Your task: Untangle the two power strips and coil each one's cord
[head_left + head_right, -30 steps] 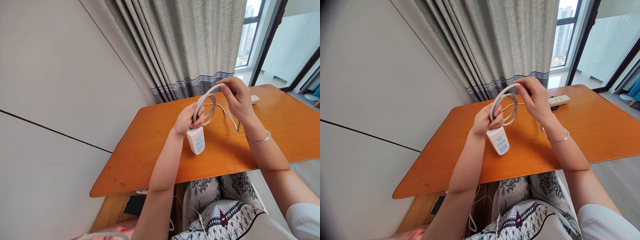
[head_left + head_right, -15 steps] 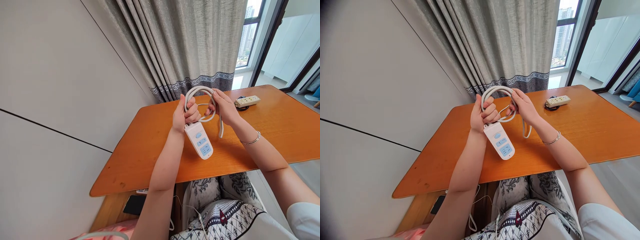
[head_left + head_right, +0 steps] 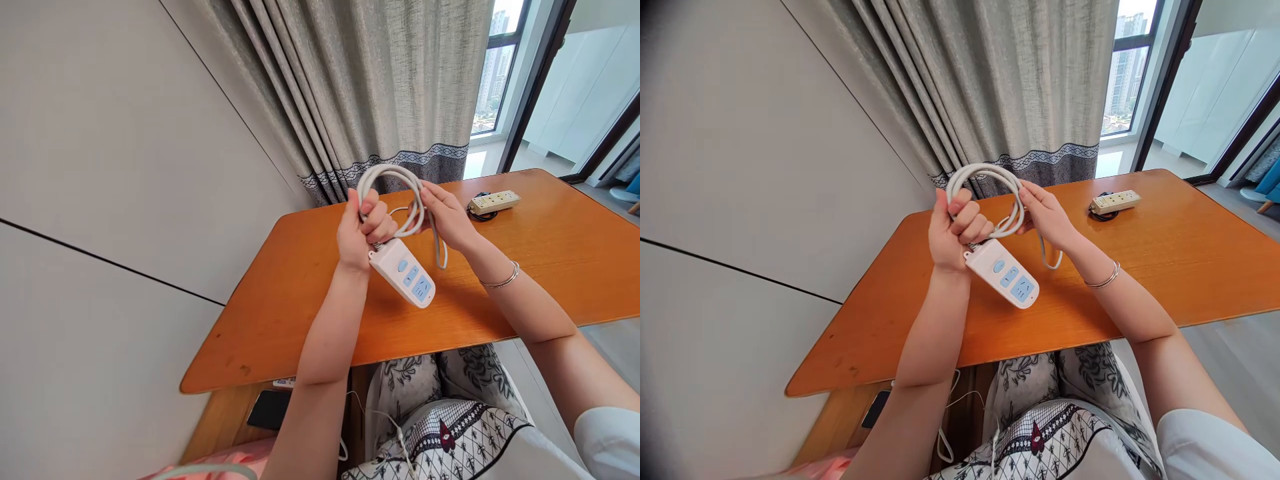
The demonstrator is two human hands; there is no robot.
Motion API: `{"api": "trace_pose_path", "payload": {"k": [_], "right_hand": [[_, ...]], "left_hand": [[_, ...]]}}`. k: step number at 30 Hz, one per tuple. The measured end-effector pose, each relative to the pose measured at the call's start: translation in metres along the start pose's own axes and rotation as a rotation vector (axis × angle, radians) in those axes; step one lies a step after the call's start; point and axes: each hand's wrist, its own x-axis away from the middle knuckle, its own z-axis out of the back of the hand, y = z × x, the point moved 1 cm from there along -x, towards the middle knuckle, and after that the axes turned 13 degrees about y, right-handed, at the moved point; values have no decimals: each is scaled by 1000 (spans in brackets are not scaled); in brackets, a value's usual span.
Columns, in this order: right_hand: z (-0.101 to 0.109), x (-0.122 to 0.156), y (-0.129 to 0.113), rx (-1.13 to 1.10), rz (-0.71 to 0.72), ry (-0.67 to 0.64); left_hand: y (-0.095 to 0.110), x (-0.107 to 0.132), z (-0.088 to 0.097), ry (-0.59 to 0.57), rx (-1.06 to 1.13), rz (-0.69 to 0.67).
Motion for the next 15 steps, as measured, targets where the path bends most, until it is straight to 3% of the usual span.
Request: {"api": "trace_pose_path", "payload": {"k": [4,8,11,15], "right_hand": [[-4,5,4,248,-23,-156],[-8,13,3,752,72,-286],[-11,21,0,1120,132,-352],[-17,34,-6,1388,219,-392]], "left_hand": [[16,-6,2,78,38,-196],[28,-14,8,173,-34,-369],[27,-19,11,203,-57,-494],[17,-26,14,269,-47,-597]]}}
